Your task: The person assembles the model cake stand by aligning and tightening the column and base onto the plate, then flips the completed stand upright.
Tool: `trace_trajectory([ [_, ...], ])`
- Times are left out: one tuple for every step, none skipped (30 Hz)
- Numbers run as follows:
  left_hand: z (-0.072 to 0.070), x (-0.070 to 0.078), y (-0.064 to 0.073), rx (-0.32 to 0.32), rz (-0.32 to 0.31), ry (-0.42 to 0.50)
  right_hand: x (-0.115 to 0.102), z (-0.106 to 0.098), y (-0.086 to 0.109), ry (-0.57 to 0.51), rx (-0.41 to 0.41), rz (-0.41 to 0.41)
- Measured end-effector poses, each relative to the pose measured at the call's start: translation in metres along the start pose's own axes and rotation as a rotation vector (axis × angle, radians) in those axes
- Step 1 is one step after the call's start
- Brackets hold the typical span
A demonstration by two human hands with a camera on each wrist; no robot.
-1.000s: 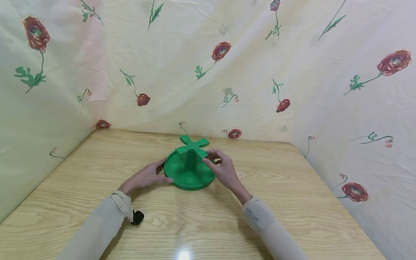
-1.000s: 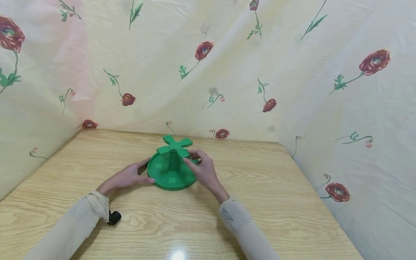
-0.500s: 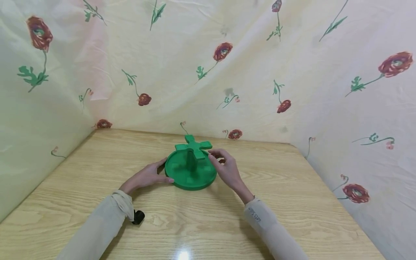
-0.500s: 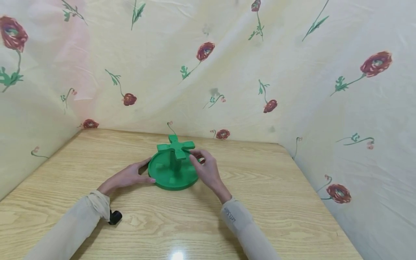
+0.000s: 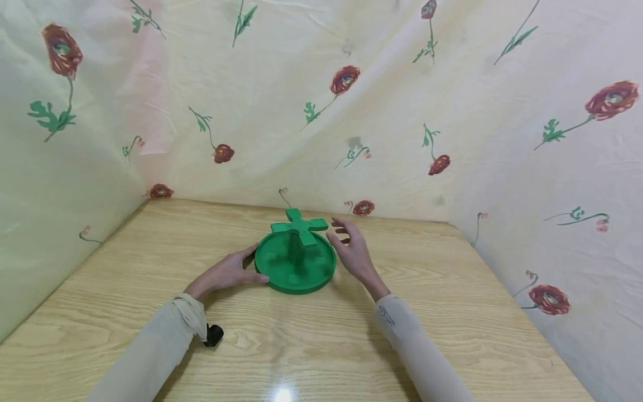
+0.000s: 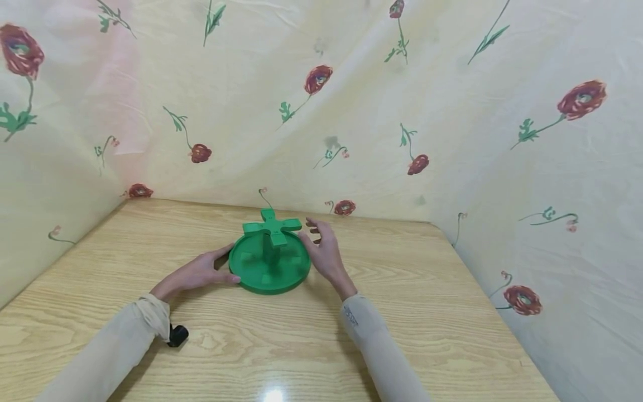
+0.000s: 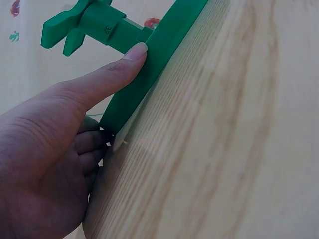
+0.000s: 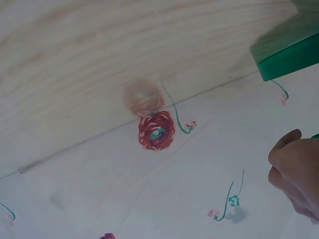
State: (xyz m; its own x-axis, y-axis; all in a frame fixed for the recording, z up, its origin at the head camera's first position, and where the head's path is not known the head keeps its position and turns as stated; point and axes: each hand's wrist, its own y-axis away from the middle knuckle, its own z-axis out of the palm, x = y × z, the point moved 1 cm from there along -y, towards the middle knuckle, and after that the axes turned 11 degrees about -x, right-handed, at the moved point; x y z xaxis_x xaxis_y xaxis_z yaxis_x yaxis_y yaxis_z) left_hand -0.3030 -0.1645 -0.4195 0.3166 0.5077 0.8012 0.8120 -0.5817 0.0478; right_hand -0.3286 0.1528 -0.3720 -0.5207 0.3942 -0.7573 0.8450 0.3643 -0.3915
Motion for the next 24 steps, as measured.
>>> trace_trajectory([
  [-0.0001,-0.0003,-0.0003,0.000,0.000,-0.001,0.0002,0.0004,-0.0008,-0.010,-0.022,0.003],
  [-0.0001,-0.0008,-0.0006,0.000,0.001,-0.001,0.0008,0.0010,-0.0017,-0.016,-0.043,0.003],
  [-0.0002,-0.0013,-0.0009,0.000,0.001,-0.001,0.0012,0.0015,-0.0024,-0.024,-0.061,0.001],
  [-0.0002,-0.0018,-0.0013,0.000,0.001,-0.002,0.0016,0.0022,-0.0031,-0.028,-0.077,0.001],
  [-0.0002,-0.0023,-0.0016,0.000,0.001,-0.002,0.0018,0.0029,-0.0037,-0.034,-0.088,0.001],
  [-0.0003,-0.0028,-0.0019,0.000,0.001,-0.003,0.0019,0.0036,-0.0042,-0.040,-0.100,0.001],
  [-0.0003,-0.0032,-0.0021,0.000,0.002,-0.004,0.0020,0.0041,-0.0047,-0.043,-0.109,0.004],
  [-0.0003,-0.0036,-0.0022,0.000,0.001,-0.005,0.0021,0.0046,-0.0052,-0.045,-0.118,0.006],
  [-0.0003,-0.0039,-0.0023,-0.001,0.001,-0.005,0.0016,0.0050,-0.0055,-0.045,-0.124,0.011],
  [-0.0002,-0.0041,-0.0024,0.000,0.001,-0.006,0.0014,0.0053,-0.0059,-0.043,-0.131,0.017],
  [-0.0002,-0.0042,-0.0024,0.000,0.002,-0.007,0.0010,0.0054,-0.0062,-0.043,-0.138,0.023],
  [-0.0002,-0.0042,-0.0025,0.000,0.003,-0.007,0.0007,0.0055,-0.0064,-0.043,-0.144,0.028],
  [-0.0001,-0.0041,-0.0024,0.000,0.004,-0.008,0.0008,0.0057,-0.0067,-0.041,-0.150,0.033],
  [0.0000,-0.0039,-0.0020,0.001,0.004,-0.008,0.0009,0.0058,-0.0069,-0.041,-0.156,0.034],
  [0.0000,-0.0038,-0.0019,0.001,0.004,-0.008,0.0011,0.0058,-0.0070,-0.041,-0.161,0.035],
  [0.0000,-0.0036,-0.0018,0.001,0.005,-0.009,0.0014,0.0059,-0.0073,-0.042,-0.165,0.035],
  [0.0000,-0.0035,-0.0017,0.001,0.007,-0.010,0.0015,0.0060,-0.0076,-0.044,-0.170,0.032],
  [0.0000,-0.0034,-0.0016,0.002,0.008,-0.011,0.0019,0.0060,-0.0080,-0.048,-0.174,0.028],
  [0.0001,-0.0032,-0.0013,0.002,0.007,-0.009,0.0021,0.0060,-0.0084,-0.051,-0.178,0.027],
  [0.0001,-0.0031,-0.0011,0.002,0.007,-0.007,0.0022,0.0061,-0.0089,-0.055,-0.183,0.026],
  [0.0001,-0.0030,-0.0011,0.002,0.008,-0.006,0.0025,0.0062,-0.0094,-0.058,-0.188,0.024],
  [0.0001,-0.0030,-0.0011,0.002,0.009,-0.006,0.0027,0.0062,-0.0097,-0.060,-0.192,0.024],
  [0.0002,-0.0030,-0.0012,0.002,0.010,-0.005,0.0029,0.0061,-0.0100,-0.064,-0.196,0.025],
  [0.0002,-0.0029,-0.0013,0.002,0.011,-0.004,0.0031,0.0061,-0.0104,-0.067,-0.199,0.027],
])
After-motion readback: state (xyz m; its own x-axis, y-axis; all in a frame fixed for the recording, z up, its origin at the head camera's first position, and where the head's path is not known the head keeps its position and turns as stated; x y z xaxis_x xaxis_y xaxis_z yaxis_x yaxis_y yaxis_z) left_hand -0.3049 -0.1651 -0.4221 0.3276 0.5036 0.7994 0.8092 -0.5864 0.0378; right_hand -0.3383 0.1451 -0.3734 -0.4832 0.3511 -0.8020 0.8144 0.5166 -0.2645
